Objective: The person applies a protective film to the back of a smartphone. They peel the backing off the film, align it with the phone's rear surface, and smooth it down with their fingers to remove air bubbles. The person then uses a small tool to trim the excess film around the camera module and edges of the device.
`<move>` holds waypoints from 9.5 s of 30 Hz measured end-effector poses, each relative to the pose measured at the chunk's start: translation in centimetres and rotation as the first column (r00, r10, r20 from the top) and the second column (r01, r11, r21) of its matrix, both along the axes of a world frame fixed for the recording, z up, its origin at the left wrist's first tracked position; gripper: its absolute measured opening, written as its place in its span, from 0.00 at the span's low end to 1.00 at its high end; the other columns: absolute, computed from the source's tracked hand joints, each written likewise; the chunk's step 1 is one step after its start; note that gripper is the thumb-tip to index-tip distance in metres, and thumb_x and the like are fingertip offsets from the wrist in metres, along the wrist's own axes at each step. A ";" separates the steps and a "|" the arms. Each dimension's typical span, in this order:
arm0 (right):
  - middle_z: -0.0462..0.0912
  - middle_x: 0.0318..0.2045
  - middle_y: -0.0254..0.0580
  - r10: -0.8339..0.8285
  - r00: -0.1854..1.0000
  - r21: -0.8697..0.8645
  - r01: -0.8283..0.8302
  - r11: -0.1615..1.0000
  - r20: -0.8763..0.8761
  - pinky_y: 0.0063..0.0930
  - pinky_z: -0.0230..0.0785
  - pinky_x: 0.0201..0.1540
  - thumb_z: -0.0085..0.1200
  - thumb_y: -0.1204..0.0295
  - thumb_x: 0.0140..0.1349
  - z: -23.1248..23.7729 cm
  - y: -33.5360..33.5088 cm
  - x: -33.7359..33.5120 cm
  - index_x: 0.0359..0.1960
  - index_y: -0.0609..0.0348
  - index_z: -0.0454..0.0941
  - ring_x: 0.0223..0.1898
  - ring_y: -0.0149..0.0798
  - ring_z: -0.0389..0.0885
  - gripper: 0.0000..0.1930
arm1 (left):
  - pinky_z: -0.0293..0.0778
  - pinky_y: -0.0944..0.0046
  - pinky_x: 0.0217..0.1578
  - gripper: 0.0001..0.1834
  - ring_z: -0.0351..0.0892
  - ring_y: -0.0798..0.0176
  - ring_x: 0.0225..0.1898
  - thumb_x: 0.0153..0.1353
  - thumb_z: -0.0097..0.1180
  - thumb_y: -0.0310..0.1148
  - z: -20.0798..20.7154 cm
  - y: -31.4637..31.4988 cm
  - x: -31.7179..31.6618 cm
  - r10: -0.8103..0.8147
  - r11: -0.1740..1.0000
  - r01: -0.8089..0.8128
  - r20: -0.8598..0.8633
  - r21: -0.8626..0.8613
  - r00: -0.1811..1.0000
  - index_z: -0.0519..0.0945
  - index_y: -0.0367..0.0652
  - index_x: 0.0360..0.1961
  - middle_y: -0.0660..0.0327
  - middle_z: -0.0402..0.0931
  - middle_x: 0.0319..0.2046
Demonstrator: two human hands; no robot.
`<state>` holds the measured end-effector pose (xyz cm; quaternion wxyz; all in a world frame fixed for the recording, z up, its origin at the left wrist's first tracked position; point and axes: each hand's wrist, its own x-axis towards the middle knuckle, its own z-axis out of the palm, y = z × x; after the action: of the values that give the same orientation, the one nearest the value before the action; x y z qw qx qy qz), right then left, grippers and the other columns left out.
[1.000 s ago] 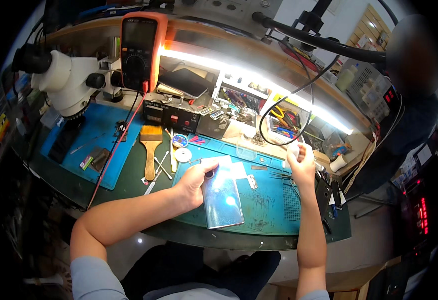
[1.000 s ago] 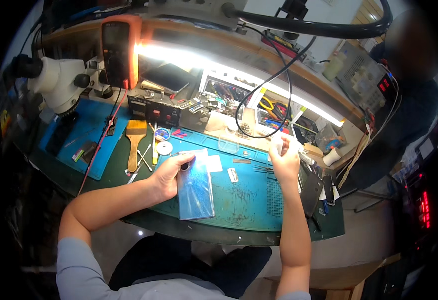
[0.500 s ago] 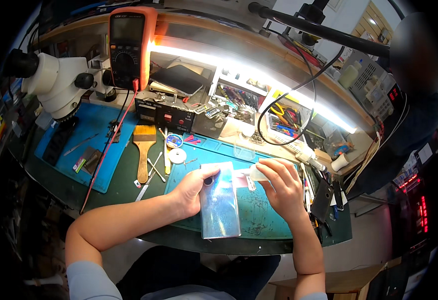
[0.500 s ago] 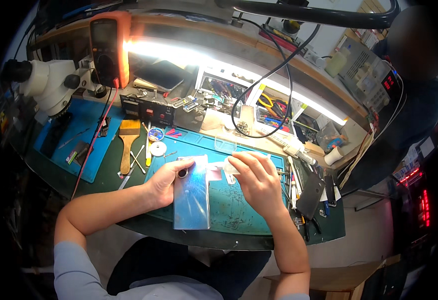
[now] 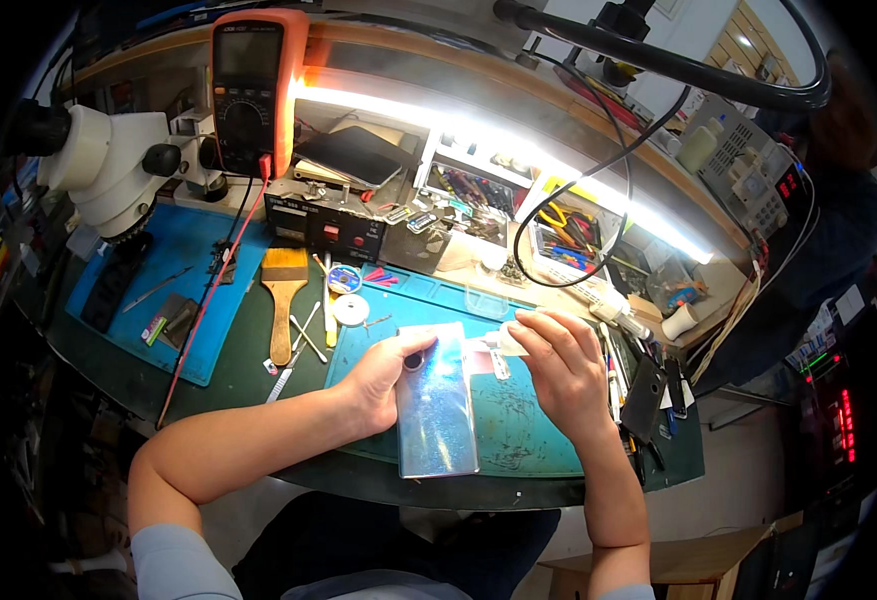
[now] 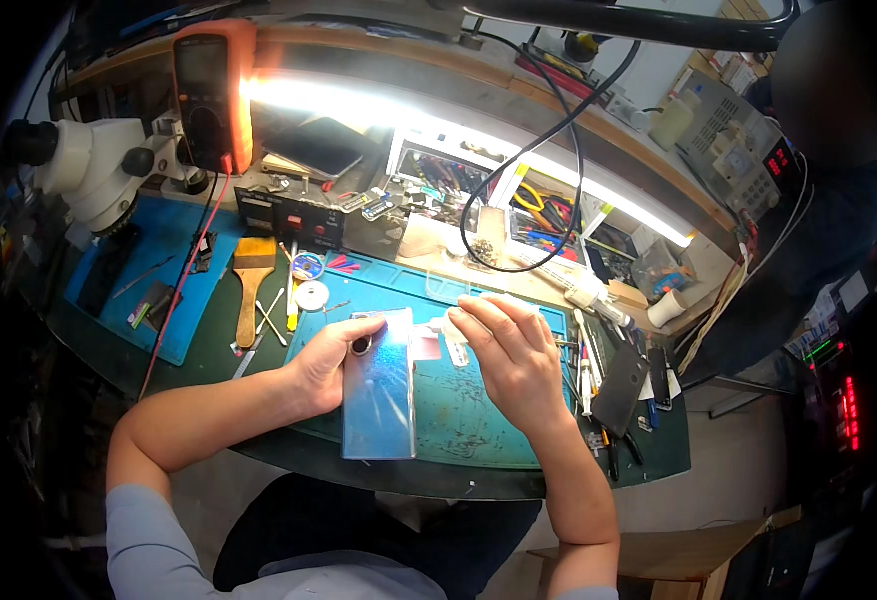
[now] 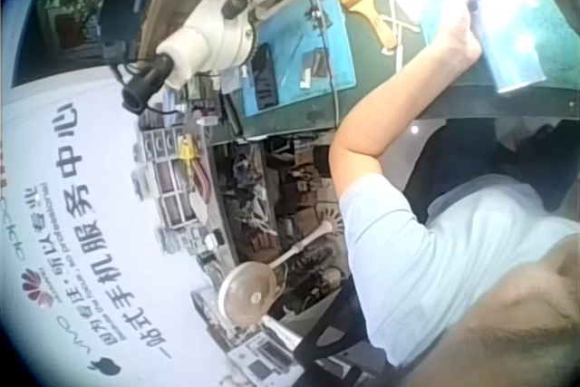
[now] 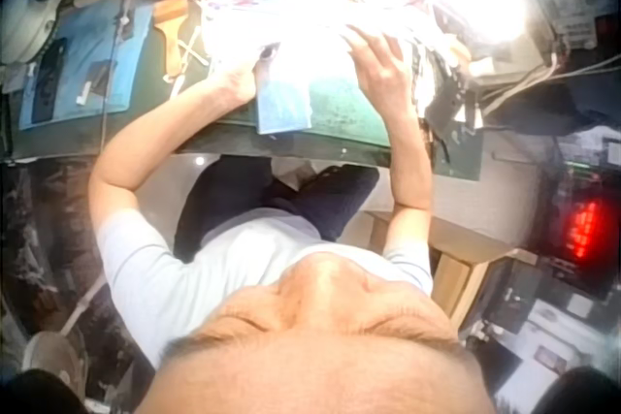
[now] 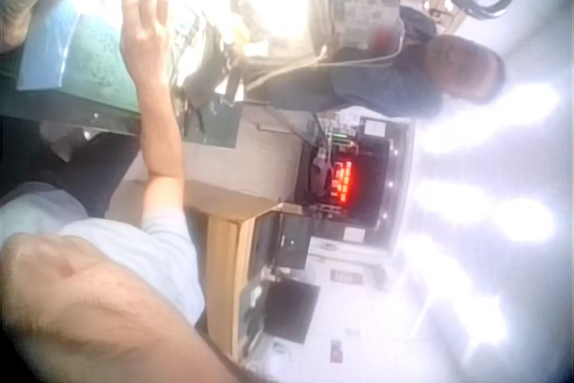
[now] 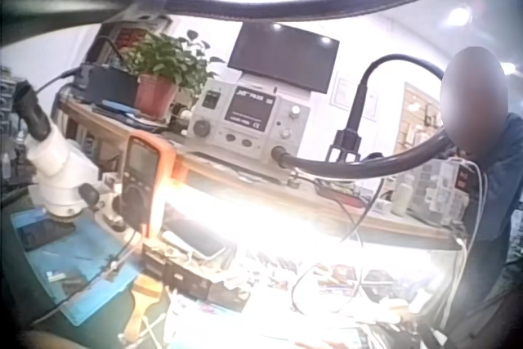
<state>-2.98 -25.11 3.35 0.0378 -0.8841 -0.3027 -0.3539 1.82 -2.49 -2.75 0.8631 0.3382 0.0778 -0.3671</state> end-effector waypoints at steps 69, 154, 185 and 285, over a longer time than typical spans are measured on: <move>0.84 0.32 0.32 0.699 0.220 0.659 0.600 0.453 -0.680 0.18 0.68 0.34 0.66 0.65 0.63 -3.2 1.1 1.1 0.40 0.63 0.85 0.30 0.24 0.75 0.13 | 0.80 0.57 0.53 0.24 0.78 0.63 0.53 0.72 0.53 0.45 1.1 0.9 0.3 -0.171 0.985 0.160 0.262 0.063 0.950 0.69 0.44 0.63 0.57 0.76 0.52; 0.81 0.46 0.43 0.633 0.740 0.702 0.575 -0.420 -0.227 0.39 0.84 0.45 0.40 0.56 0.77 -2.5 0.1 1.5 0.52 0.62 0.71 0.45 0.38 0.84 0.19 | 0.58 0.43 0.71 0.44 0.57 0.46 0.72 0.71 0.45 0.59 3.2 1.2 0.2 0.052 0.991 -0.016 0.271 -0.136 0.961 0.49 0.40 0.74 0.46 0.56 0.70; 0.83 0.42 0.42 -0.017 0.982 0.696 -0.120 0.708 0.187 0.33 0.75 0.47 0.65 0.64 0.62 -1.0 1.6 -0.6 0.49 0.60 0.81 0.43 0.41 0.83 0.17 | 0.82 0.44 0.48 0.22 0.82 0.43 0.49 0.73 0.47 0.38 4.9 1.0 -1.8 -0.073 0.977 -0.043 0.522 0.207 0.850 0.67 0.33 0.61 0.42 0.78 0.50; 0.84 0.27 0.34 0.735 0.340 0.800 0.386 0.460 -0.586 0.19 0.72 0.32 0.68 0.65 0.62 -2.3 -1.5 1.1 0.36 0.65 0.85 0.30 0.25 0.81 0.13 | 0.83 0.46 0.48 0.37 0.81 0.56 0.48 0.63 0.64 0.31 5.9 0.3 -1.5 -0.424 0.880 0.302 0.316 0.367 0.849 0.59 0.42 0.70 0.52 0.75 0.50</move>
<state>-1.86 -26.63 1.08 0.6851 -0.7093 -0.1163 0.1182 0.34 -2.23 3.10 0.7123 0.5409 -0.1049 -0.4347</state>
